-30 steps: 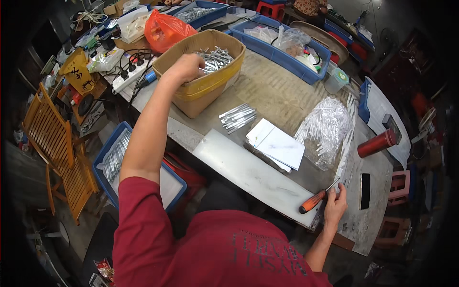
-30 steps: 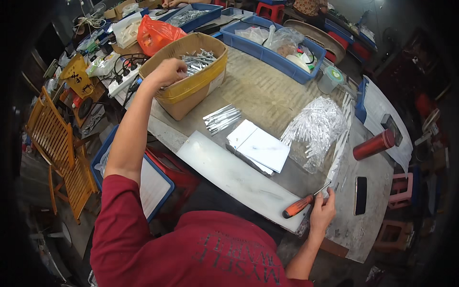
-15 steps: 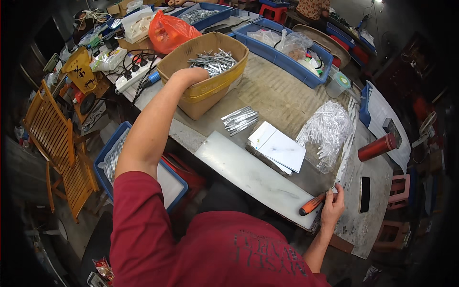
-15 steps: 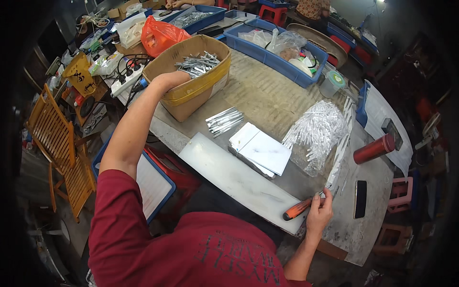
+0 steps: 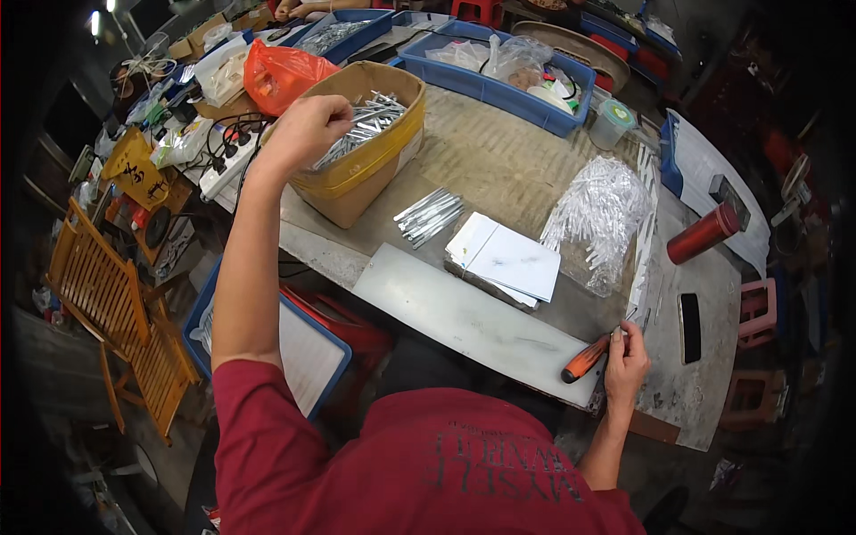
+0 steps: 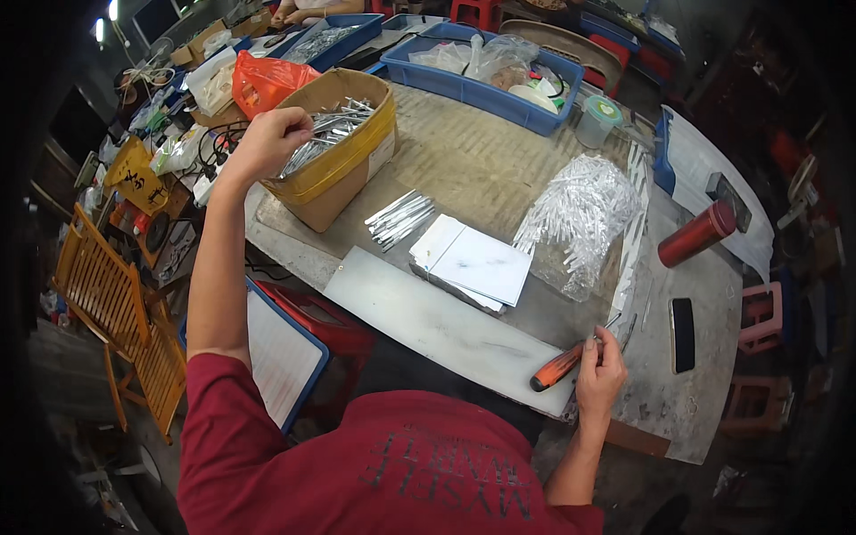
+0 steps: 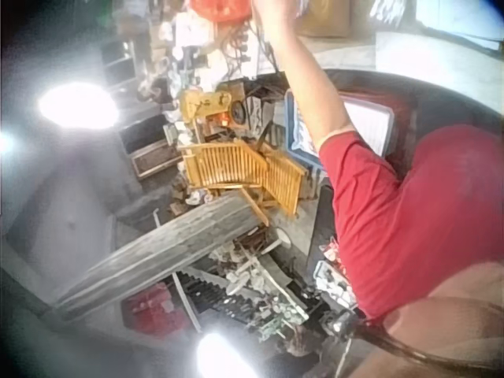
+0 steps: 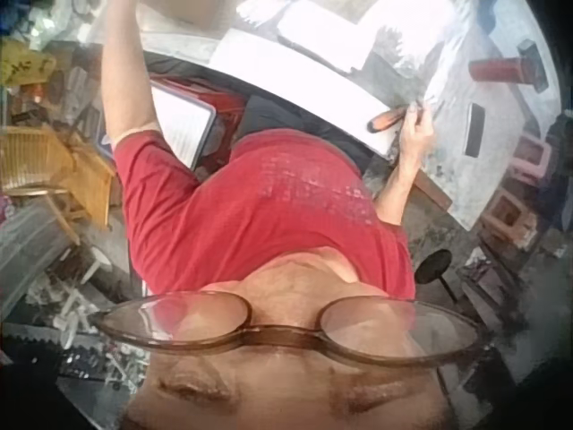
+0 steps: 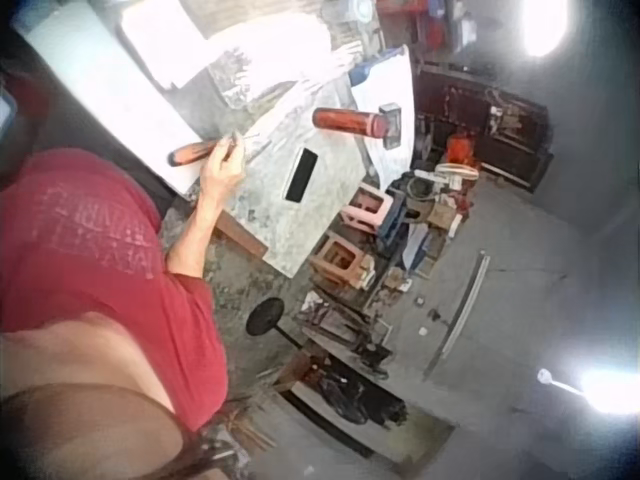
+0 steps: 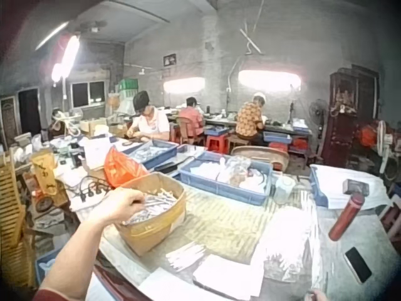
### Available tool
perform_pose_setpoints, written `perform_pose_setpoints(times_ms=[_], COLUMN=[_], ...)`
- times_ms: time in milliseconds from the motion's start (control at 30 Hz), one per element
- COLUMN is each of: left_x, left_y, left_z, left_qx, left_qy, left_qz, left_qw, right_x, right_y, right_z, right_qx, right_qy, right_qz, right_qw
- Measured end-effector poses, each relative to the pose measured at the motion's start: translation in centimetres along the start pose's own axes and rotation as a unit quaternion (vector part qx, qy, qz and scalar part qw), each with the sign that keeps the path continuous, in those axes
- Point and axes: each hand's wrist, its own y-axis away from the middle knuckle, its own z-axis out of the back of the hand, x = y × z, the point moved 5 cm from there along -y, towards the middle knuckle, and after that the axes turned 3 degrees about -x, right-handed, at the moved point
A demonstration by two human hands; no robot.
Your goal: The person marks small metal strips by hand using a manual marking tool and a template on a workshop table.
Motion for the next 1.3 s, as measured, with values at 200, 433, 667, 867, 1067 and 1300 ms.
perform_pose_setpoints(times_ms=[200, 433, 667, 867, 1067, 1300], left_x=[-8.1, -16.2, -20.5, -20.0, -19.2, -20.3], left_y=[4.9, 10.9, 13.3, 13.8, 13.7, 13.8], left_z=[-4.8, -12.5, -14.6, -13.1, -11.8, -11.6], left_qx=[0.094, 0.186, 0.196, 0.178, 0.208, 0.313], left_qy=[0.56, 0.777, 0.811, 0.772, 0.675, 0.397], left_qz=[0.049, 0.202, 0.202, 0.158, 0.084, -0.047], left_qw=[0.822, 0.567, 0.513, 0.589, 0.703, 0.861], right_x=[3.8, 8.1, 6.7, 7.1, 7.3, 7.8], right_y=[-0.2, 0.6, 3.0, 1.1, -0.5, -2.3], right_z=[-1.8, -5.9, -9.6, -6.1, -4.5, -5.2], right_qx=[0.024, 0.166, 0.344, 0.232, 0.219, 0.289], right_qy=[-0.052, -0.175, -0.307, -0.176, -0.015, 0.042], right_qz=[0.064, 0.123, -0.108, 0.168, 0.318, 0.376], right_qw=[0.996, 0.963, 0.881, 0.942, 0.922, 0.88])
